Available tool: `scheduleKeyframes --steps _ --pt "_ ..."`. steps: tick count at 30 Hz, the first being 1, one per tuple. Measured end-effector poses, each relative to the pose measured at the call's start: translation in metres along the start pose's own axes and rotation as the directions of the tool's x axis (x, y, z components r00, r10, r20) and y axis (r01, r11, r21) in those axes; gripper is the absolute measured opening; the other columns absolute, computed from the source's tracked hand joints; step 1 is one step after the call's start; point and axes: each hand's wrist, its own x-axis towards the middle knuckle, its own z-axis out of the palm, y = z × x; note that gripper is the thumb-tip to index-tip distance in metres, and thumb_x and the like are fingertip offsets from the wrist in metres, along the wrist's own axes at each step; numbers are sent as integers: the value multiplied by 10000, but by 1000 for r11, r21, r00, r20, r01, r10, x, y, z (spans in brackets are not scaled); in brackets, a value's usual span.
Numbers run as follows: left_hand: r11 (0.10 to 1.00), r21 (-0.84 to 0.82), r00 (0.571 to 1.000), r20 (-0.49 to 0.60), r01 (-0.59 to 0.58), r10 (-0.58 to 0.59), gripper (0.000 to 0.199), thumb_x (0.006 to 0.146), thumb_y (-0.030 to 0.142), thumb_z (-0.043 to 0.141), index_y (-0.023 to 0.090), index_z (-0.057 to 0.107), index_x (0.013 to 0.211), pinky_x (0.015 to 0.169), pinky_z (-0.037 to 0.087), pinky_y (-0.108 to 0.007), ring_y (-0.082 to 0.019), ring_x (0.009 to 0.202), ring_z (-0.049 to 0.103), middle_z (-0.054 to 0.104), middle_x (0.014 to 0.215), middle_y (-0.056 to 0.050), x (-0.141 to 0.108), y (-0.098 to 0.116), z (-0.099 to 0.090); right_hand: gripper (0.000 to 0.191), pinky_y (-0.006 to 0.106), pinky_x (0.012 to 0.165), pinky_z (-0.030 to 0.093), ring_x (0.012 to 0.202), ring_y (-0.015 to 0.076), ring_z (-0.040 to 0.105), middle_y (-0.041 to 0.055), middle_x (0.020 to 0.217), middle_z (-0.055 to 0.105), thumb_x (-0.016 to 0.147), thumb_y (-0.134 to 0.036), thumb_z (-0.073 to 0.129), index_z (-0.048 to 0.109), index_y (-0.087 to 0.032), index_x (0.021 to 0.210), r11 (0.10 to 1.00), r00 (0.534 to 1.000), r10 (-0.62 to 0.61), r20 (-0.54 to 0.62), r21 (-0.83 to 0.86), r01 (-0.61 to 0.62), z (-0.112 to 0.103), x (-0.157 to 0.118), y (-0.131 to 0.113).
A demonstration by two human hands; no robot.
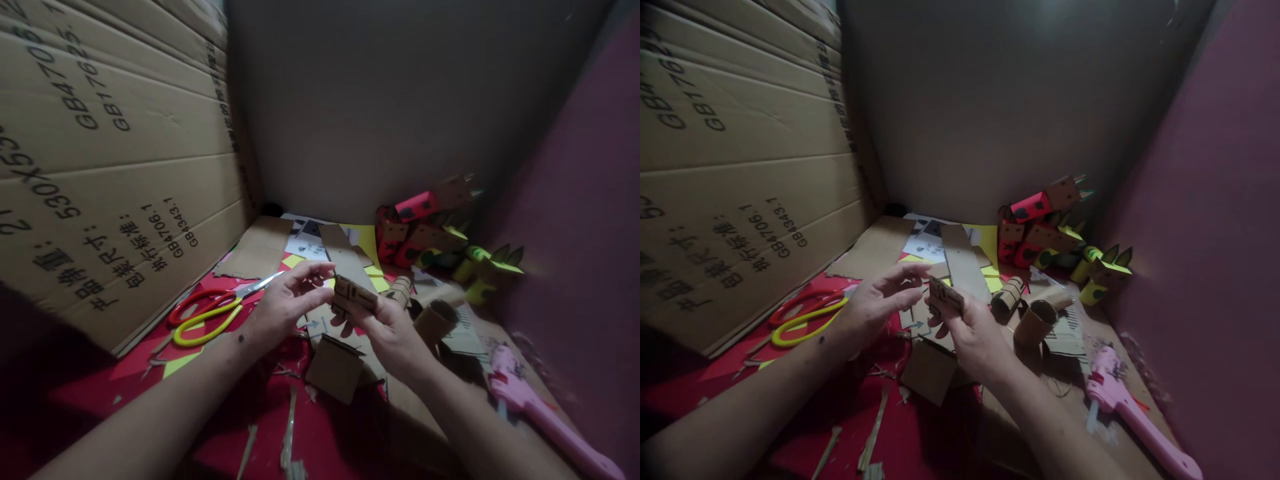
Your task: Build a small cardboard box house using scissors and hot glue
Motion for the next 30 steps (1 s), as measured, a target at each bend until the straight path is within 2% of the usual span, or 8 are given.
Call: scheduleKeyframes --steps 4,10,15,17,20,23,26,30 --pt "999 36 992 126 -20 15 102 808 244 685 190 746 870 686 473 -247 -128 711 577 638 811 -17 -1 2 0 178 238 524 465 583 123 554 -5 650 606 849 -335 616 723 -193 855 994 995 9 102 -109 2 4 -3 0" --pt "996 68 997 -45 -60 63 71 774 244 712 180 704 745 631 412 -220 -107 651 528 622 679 23 -2 2 0 168 212 419 399 466 98 543 -13 607 630 748 -341 715 699 -175 767 997 994 54 -95 62 -48 -1 0 -1" --pt "996 78 992 115 38 -47 90 771 242 670 159 695 745 534 342 -213 -81 542 434 555 602 40 -2 7 2 174 191 377 351 406 73 475 -44 503 556 724 -315 736 677 -170 649 1000 993 19 -118 2 -19 -3 -1 -4" --pt "993 61 989 99 103 -108 128 757 264 674 152 670 695 504 311 -211 -76 514 401 505 553 46 -3 7 4 191 198 378 361 406 79 474 -43 497 553 731 -334 745 684 -170 656 999 991 38 -127 23 -35 -2 -2 -3" --pt "983 -10 983 26 182 -182 206 726 317 692 162 594 632 465 278 -215 -74 469 370 454 509 56 -4 5 7 175 211 475 447 518 100 555 -18 611 639 739 -345 764 733 -179 786 983 987 66 -145 180 -40 1 -1 3" --pt "981 -35 982 34 188 -187 221 717 324 688 162 580 613 465 280 -218 -75 470 374 447 510 52 -5 2 10 218 198 522 468 609 104 594 -9 726 695 711 -295 797 753 -202 903 921 991 110 -79 383 -72 9 1 9" --pt "989 -1 988 29 151 -151 221 730 302 682 156 585 596 488 296 -217 -78 503 385 453 522 48 -6 1 10 149 174 497 454 593 91 597 -8 717 710 689 -236 800 765 -188 825 869 987 128 -100 491 -63 18 1 11" --pt "991 50 992 22 123 -124 217 729 282 678 154 572 589 502 306 -212 -82 529 394 453 534 51 -6 -1 10 133 226 640 536 658 123 663 17 745 753 659 -186 805 775 -176 788 838 977 160 -145 542 -57 23 3 11"
